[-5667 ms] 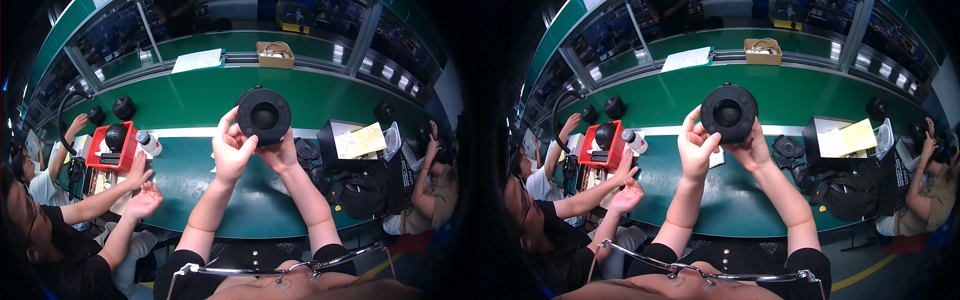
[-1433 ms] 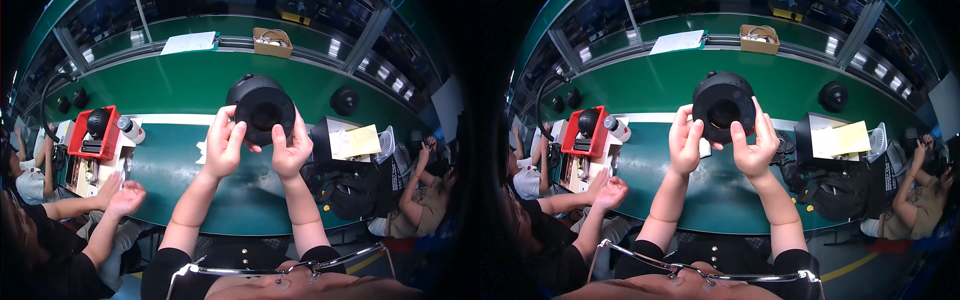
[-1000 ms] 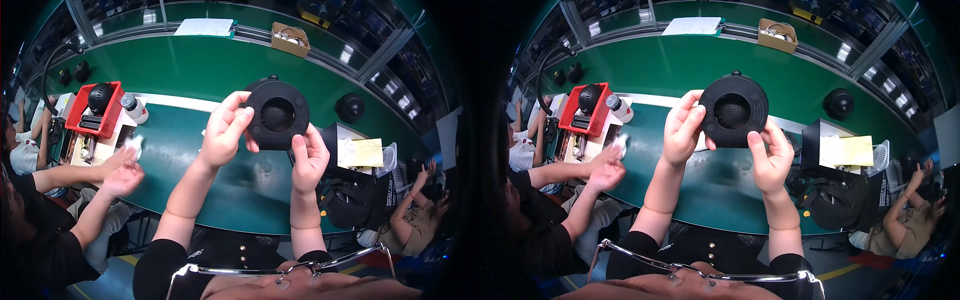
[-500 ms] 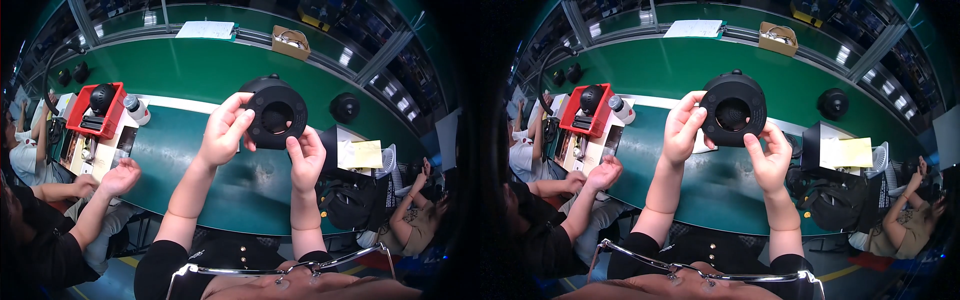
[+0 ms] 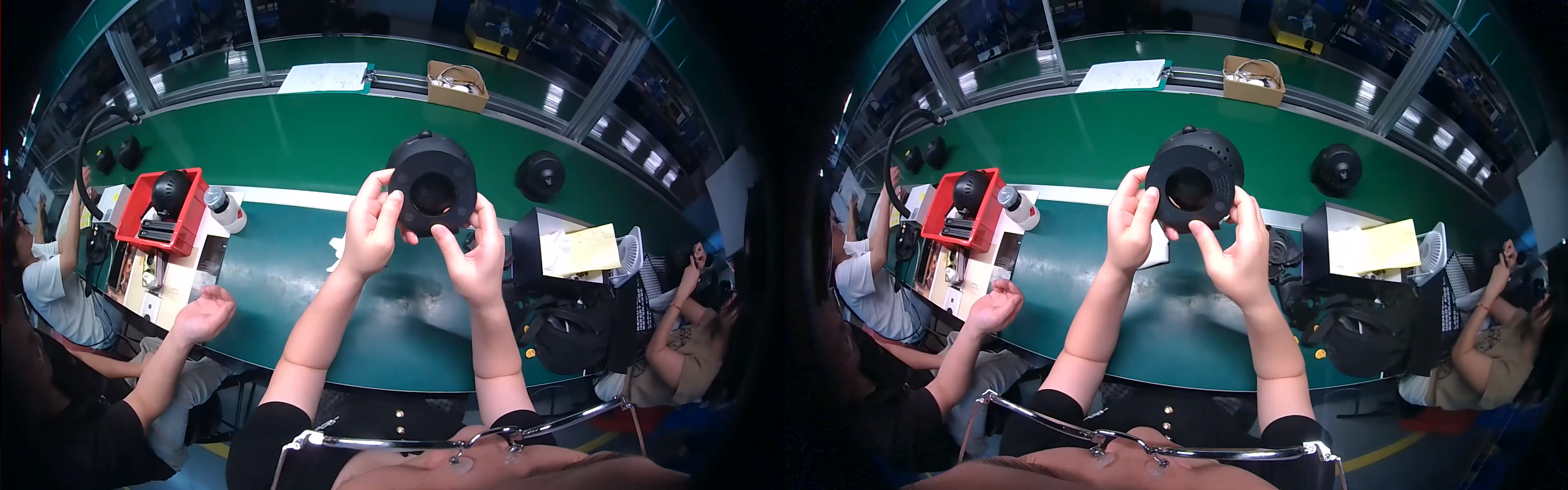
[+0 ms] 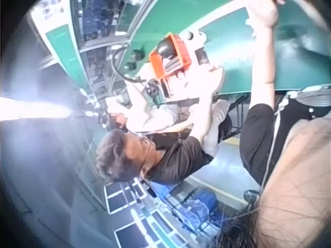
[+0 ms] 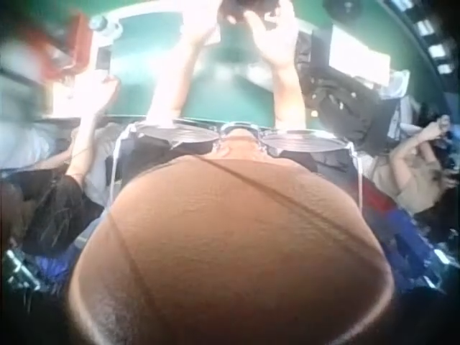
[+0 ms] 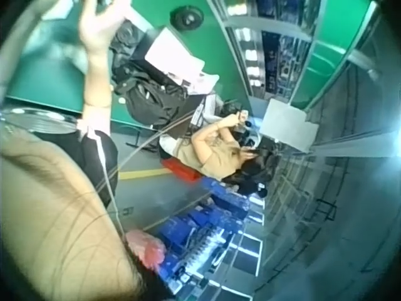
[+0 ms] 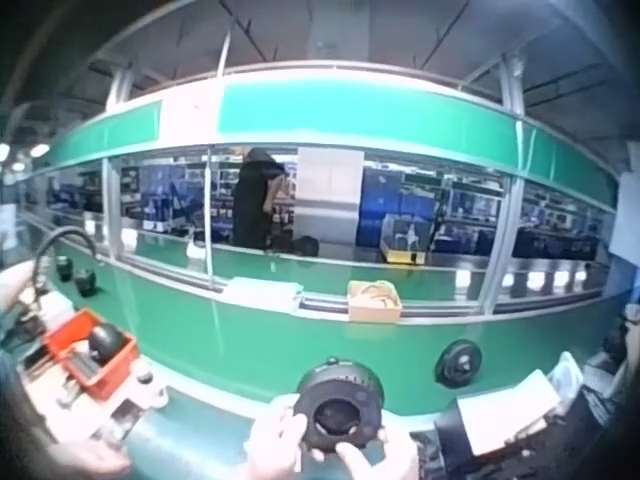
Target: Cleaning and inspecting black dome-shaped camera housing components with a cloth at an assembly station.
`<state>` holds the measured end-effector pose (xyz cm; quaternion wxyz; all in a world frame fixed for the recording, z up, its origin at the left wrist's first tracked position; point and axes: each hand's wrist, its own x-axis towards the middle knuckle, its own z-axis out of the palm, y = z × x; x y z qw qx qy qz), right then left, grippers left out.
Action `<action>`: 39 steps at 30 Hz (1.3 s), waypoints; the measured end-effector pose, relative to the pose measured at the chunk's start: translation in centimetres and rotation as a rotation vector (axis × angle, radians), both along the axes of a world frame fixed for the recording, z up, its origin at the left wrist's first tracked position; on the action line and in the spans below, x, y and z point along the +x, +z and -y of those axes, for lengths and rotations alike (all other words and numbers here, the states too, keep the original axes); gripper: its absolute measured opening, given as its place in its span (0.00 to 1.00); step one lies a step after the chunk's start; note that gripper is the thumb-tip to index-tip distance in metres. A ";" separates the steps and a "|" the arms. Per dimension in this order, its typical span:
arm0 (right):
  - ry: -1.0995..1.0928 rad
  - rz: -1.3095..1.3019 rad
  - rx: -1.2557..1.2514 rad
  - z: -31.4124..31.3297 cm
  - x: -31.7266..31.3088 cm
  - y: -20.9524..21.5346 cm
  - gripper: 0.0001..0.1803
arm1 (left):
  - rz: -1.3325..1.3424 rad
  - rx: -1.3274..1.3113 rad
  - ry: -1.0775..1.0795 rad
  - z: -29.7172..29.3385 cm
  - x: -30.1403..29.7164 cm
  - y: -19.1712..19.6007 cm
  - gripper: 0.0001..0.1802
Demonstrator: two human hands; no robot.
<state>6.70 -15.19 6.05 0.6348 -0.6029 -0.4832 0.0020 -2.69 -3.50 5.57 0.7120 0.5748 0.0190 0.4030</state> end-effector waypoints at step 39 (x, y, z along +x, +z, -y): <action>0.013 -0.213 -0.025 -12.1 8.4 -7.9 0.40 | -0.058 0.083 0.922 -10.5 4.3 -13.7 0.11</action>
